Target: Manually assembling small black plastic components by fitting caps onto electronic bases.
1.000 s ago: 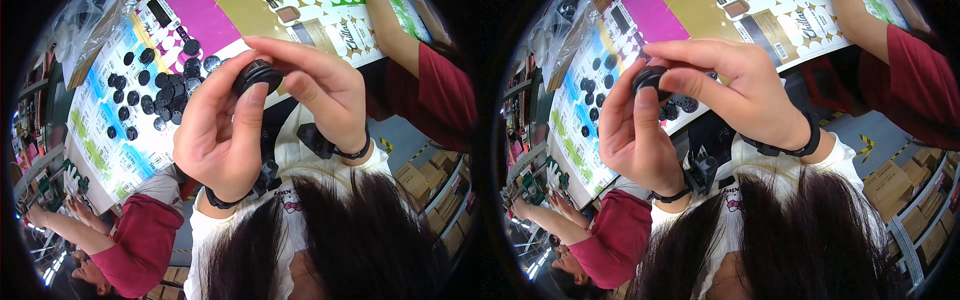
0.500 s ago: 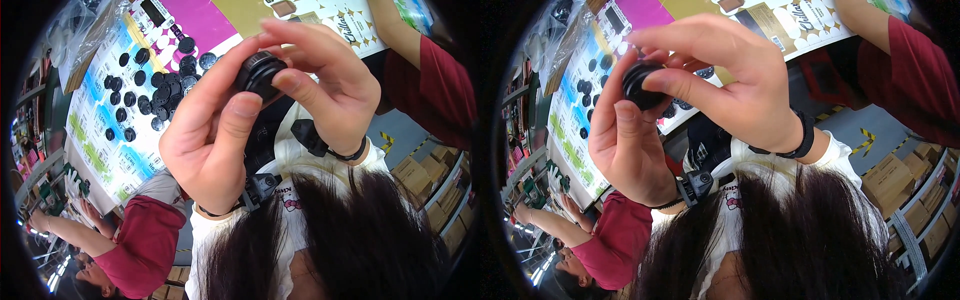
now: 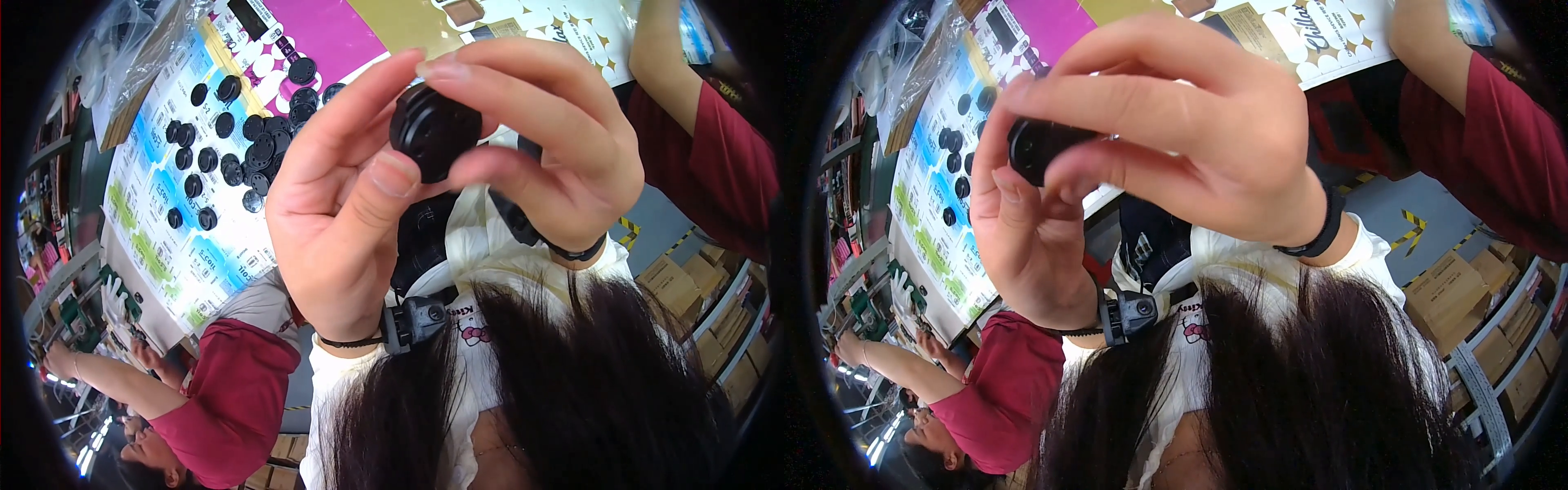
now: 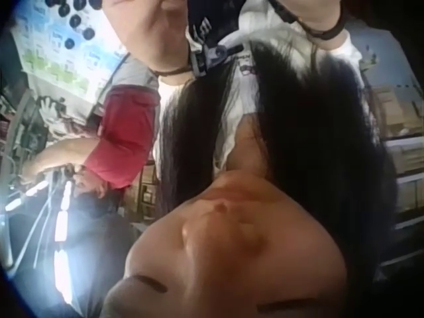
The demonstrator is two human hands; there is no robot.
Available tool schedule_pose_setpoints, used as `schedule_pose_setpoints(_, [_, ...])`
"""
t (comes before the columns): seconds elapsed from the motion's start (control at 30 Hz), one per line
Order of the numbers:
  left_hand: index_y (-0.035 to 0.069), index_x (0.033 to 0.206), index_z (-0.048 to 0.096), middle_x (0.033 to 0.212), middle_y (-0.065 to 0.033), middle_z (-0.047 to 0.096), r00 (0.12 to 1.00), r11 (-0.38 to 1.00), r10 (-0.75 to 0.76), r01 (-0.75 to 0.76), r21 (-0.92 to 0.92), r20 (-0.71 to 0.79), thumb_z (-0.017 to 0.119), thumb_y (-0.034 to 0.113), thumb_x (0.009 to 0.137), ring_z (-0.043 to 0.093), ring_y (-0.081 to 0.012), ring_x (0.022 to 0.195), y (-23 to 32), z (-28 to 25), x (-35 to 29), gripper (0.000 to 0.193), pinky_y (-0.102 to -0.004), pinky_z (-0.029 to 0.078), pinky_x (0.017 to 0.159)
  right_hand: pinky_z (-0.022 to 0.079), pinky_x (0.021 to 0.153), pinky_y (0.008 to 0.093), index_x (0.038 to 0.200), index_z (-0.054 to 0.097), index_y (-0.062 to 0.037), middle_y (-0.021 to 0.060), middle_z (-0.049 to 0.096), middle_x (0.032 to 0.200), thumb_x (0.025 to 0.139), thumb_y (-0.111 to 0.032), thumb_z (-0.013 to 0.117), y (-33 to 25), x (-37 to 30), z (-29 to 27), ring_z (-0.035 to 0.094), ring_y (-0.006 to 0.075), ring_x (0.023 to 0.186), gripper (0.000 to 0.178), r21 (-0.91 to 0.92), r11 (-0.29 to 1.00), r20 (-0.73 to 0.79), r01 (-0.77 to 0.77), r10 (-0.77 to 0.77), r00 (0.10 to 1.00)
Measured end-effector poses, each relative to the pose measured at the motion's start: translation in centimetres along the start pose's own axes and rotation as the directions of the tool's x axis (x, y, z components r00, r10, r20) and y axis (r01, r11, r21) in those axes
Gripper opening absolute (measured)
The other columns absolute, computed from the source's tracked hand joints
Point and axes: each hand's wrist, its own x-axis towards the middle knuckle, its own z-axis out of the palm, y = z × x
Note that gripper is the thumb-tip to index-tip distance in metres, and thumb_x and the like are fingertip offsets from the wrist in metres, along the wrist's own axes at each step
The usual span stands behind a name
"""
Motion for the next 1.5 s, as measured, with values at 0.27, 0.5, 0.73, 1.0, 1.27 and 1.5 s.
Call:
schedule_pose_setpoints(0.27, [-0.002, 0.115, 0.035, 0.103, -0.0139, 0.049, 0.985, 0.985, -0.167, 0.165, -0.043, -0.033, 0.057, 0.027, 0.075, 0.054, -0.0203, 0.090, -0.2, -0.5, -0.1, 0.054, -0.0232, 0.047, 0.071, 0.048, 0.061, 0.0233, 0.095, 0.053, 0.0079, 0.0176, 0.054, 0.091, 0.054, -0.013, 0.071, 0.3, -1.1, 0.5, 0.056, 0.0211, 0.074, 0.050, 0.031, 0.999, -0.036, 0.033, -0.032, 0.999])
schedule_pose_setpoints(0.5, [-0.001, 0.115, 0.036, 0.106, -0.0137, 0.048, 0.982, 0.971, -0.187, 0.185, -0.153, 0.006, 0.064, 0.028, 0.069, 0.053, -0.0206, 0.091, -0.6, -1.2, -0.3, 0.061, -0.0236, 0.047, 0.074, 0.048, 0.061, 0.0233, 0.095, 0.053, 0.0087, 0.0180, 0.055, 0.088, 0.054, -0.012, 0.071, 0.4, -1.0, 0.5, 0.057, 0.0212, 0.073, 0.049, 0.062, 0.997, -0.043, 0.047, -0.045, 0.998])
schedule_pose_setpoints(0.73, [-0.003, 0.114, 0.037, 0.105, -0.0149, 0.050, 0.978, 0.973, -0.208, 0.203, -0.114, -0.032, 0.063, 0.027, 0.070, 0.053, -0.0210, 0.091, -0.4, -1.0, -0.4, 0.059, -0.0262, 0.046, 0.076, 0.048, 0.060, 0.0231, 0.094, 0.053, 0.0085, 0.0178, 0.056, 0.087, 0.054, -0.010, 0.071, 0.3, -1.3, 0.6, 0.057, 0.0212, 0.072, 0.048, 0.016, 0.999, -0.032, 0.036, -0.036, 0.999])
schedule_pose_setpoints(1.0, [-0.007, 0.105, 0.046, 0.100, -0.0150, 0.053, 0.990, 0.998, -0.023, 0.032, 0.061, -0.136, 0.057, 0.015, 0.076, 0.054, -0.0189, 0.087, -1.0, -0.1, -0.3, 0.039, -0.0262, 0.046, 0.075, 0.048, 0.059, 0.0236, 0.093, 0.055, 0.0070, 0.0158, 0.056, 0.086, 0.055, -0.008, 0.070, 0.2, -1.6, 1.0, 0.057, 0.0201, 0.070, 0.043, -0.094, 0.995, -0.056, -0.042, 0.037, 0.998])
schedule_pose_setpoints(1.27, [-0.007, 0.091, 0.053, 0.083, -0.0097, 0.058, 0.886, 0.911, 0.327, -0.204, 0.359, -0.327, 0.050, -0.009, 0.073, 0.055, -0.0117, 0.070, -2.9, 0.6, -0.5, 0.019, -0.0196, 0.045, 0.062, 0.046, 0.065, 0.0232, 0.093, 0.057, 0.0033, 0.0109, 0.057, 0.087, 0.064, -0.007, 0.065, 0.1, -1.3, 3.9, 0.056, 0.0167, 0.070, 0.032, 0.121, 0.978, -0.170, -0.171, 0.190, 0.967])
schedule_pose_setpoints(1.5, [-0.003, 0.088, 0.054, 0.079, -0.0079, 0.058, 0.888, 0.786, 0.411, -0.230, 0.574, -0.208, 0.049, -0.010, 0.070, 0.055, -0.0090, 0.064, -2.9, -1.0, -0.2, 0.020, -0.0191, 0.044, 0.058, 0.043, 0.068, 0.0216, 0.097, 0.054, 0.0041, 0.0083, 0.057, 0.089, 0.075, -0.008, 0.057, -1.5, -1.5, 5.9, 0.054, 0.0130, 0.077, 0.025, 0.718, 0.434, 0.087, -0.544, 0.720, 0.689])
